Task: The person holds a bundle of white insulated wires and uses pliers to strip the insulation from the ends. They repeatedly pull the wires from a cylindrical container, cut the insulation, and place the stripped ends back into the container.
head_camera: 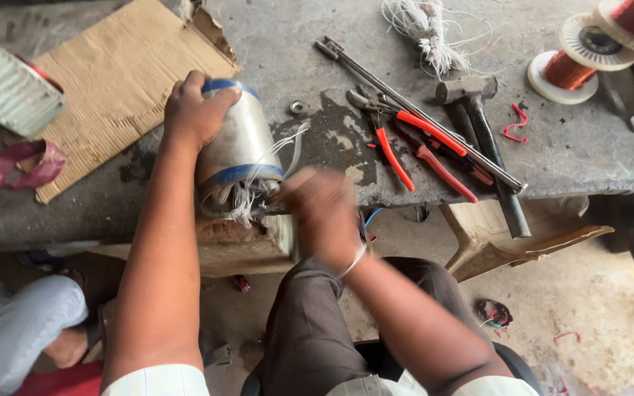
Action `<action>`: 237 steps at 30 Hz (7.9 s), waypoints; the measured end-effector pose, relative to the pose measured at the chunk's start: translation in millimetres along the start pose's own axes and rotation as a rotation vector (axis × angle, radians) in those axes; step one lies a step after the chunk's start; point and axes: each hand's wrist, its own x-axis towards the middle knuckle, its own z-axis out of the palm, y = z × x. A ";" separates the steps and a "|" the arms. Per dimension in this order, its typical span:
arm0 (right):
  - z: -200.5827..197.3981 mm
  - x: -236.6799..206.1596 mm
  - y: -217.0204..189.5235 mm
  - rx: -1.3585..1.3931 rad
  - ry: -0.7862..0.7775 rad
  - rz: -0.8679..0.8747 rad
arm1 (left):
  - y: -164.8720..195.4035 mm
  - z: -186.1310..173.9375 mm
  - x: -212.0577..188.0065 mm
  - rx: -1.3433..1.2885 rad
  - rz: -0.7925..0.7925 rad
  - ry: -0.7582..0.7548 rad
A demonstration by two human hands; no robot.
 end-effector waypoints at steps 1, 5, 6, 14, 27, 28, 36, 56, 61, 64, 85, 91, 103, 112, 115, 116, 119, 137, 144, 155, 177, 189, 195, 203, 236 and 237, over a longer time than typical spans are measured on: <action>-14.6 9.6 -0.1 -0.628 -0.036 -0.547 | 2.5 -0.8 -2.1 -0.005 -0.072 -0.039; -9.3 -13.0 24.3 0.325 -0.210 -0.347 | 11.2 -2.6 -4.9 -0.012 -0.183 -0.089; -0.7 -28.3 29.8 0.258 -0.185 -0.299 | 12.1 -2.3 -4.6 -0.010 -0.176 -0.080; 65.7 -88.6 47.3 -0.458 -0.409 -0.832 | -3.9 15.2 7.6 0.095 -0.085 0.051; -80.7 -16.5 3.3 0.291 -0.299 -0.337 | -40.3 9.3 2.4 -0.144 -0.021 0.054; -86.9 -13.7 -2.6 0.444 -0.302 -0.276 | -40.0 8.6 2.1 -0.130 -0.024 0.056; -135.4 -0.5 -64.6 0.481 -0.160 -0.522 | -16.4 14.1 6.0 -0.031 -0.086 0.025; -38.7 25.7 20.4 -1.168 -0.450 -0.517 | 21.8 14.0 4.0 0.188 -0.127 -0.046; -32.2 34.2 34.3 -1.070 -0.331 -0.541 | 26.8 15.1 4.6 0.243 -0.118 -0.051; -30.4 37.7 37.4 -0.985 -0.274 -0.512 | 27.0 18.2 6.3 0.270 -0.103 -0.051; -17.1 35.9 43.0 -0.915 0.039 -0.349 | 53.3 39.7 7.2 0.448 -0.083 -0.062; -17.2 35.3 40.1 -0.980 0.021 -0.460 | 34.6 38.0 -0.1 0.077 0.038 0.123; -39.7 42.7 42.5 -0.649 -0.275 -0.543 | -51.4 44.0 -204.0 0.025 0.671 0.358; -28.4 41.5 37.0 -0.743 -0.166 -0.447 | -49.9 68.6 -185.4 0.073 0.502 0.411; -26.3 39.7 33.5 -0.761 -0.155 -0.438 | -51.0 63.8 -185.3 0.144 0.591 0.431; -25.9 39.0 32.8 -0.768 -0.146 -0.411 | -51.9 61.6 -184.8 0.177 0.581 0.414; -25.3 38.1 31.6 -0.799 -0.126 -0.360 | -53.2 56.4 -181.7 0.219 0.583 0.407; -32.4 40.9 33.0 -0.854 -0.108 -0.365 | -46.5 75.4 -179.8 0.125 0.654 0.594; -35.6 40.9 27.6 -0.622 -0.275 -0.485 | -53.7 93.6 -189.8 -0.077 0.512 0.619; -30.3 43.0 31.4 -0.607 -0.216 -0.427 | -32.4 87.0 -188.0 -0.027 0.526 0.705; -39.2 31.1 31.5 -0.683 -0.221 -0.556 | -31.1 110.8 -221.4 -0.177 0.407 0.732; -32.9 24.3 30.5 -0.709 -0.226 -0.581 | -12.7 99.9 -233.1 -0.010 0.349 0.742; -35.7 25.6 33.9 -0.713 -0.221 -0.550 | -12.5 99.6 -231.0 0.049 0.383 0.681; -36.4 24.1 32.3 -0.727 -0.238 -0.589 | -23.2 102.4 -234.7 -0.255 0.329 0.562; -45.8 31.2 37.0 -0.794 -0.277 -0.646 | -72.8 124.7 -270.2 -0.676 0.286 0.426; -45.9 31.3 37.5 -0.795 -0.279 -0.640 | -76.7 125.8 -269.8 -0.645 0.286 0.430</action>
